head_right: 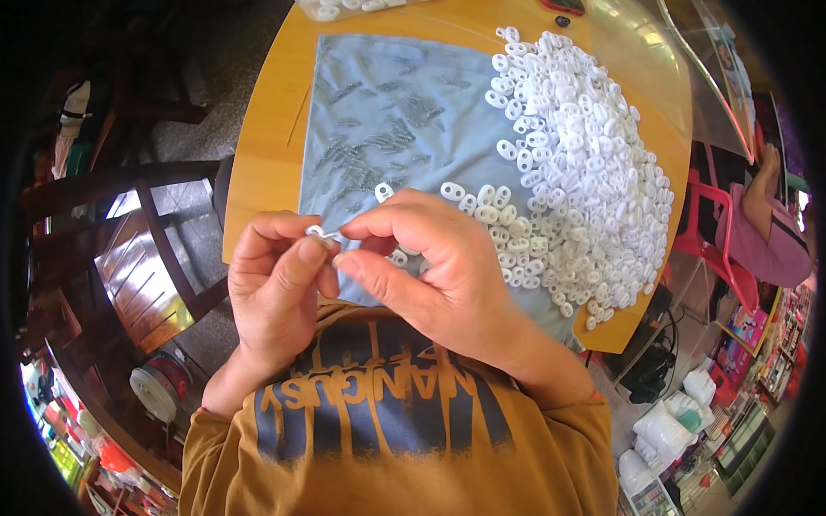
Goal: Assembling small metal pins into white plastic cord locks by hand.
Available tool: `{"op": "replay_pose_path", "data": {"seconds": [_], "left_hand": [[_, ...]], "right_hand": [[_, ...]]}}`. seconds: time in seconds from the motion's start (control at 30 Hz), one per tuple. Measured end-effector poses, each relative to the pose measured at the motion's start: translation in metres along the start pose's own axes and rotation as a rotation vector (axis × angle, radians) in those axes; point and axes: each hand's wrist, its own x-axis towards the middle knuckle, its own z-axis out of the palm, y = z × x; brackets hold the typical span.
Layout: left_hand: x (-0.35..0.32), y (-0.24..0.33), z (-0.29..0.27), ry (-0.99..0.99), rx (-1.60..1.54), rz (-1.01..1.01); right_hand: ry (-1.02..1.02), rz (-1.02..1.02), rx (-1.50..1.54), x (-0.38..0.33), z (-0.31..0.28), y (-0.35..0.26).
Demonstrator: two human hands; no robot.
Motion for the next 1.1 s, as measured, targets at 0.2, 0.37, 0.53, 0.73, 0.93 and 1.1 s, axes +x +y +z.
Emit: {"op": "replay_pose_path", "data": {"seconds": [0.2, 0.37, 0.53, 0.73, 0.93, 1.1], "left_hand": [[-0.003, 0.001, -0.013, 0.094, -0.008, 0.025], [-0.006, 0.001, -0.017, 0.119, -0.016, 0.027], [-0.005, 0.004, -0.017, 0.119, -0.012, 0.042], [-0.005, 0.008, -0.012, 0.085, -0.015, 0.043], [-0.004, 0.023, 0.001, -0.049, -0.042, -0.081], [-0.004, 0.024, 0.005, -0.094, -0.055, -0.097]], "right_hand": [[-0.097, -0.236, -0.826, -0.001, 0.0, 0.017], [-0.201, -0.177, -1.023, -0.002, 0.001, 0.014], [-0.254, -0.207, -1.053, -0.004, 0.004, 0.011], [-0.147, 0.176, -0.267, -0.003, -0.002, -0.008], [-0.049, 0.422, 0.837, -0.004, -0.001, -0.012], [-0.062, 0.33, 0.77, -0.007, -0.003, -0.011]]}}
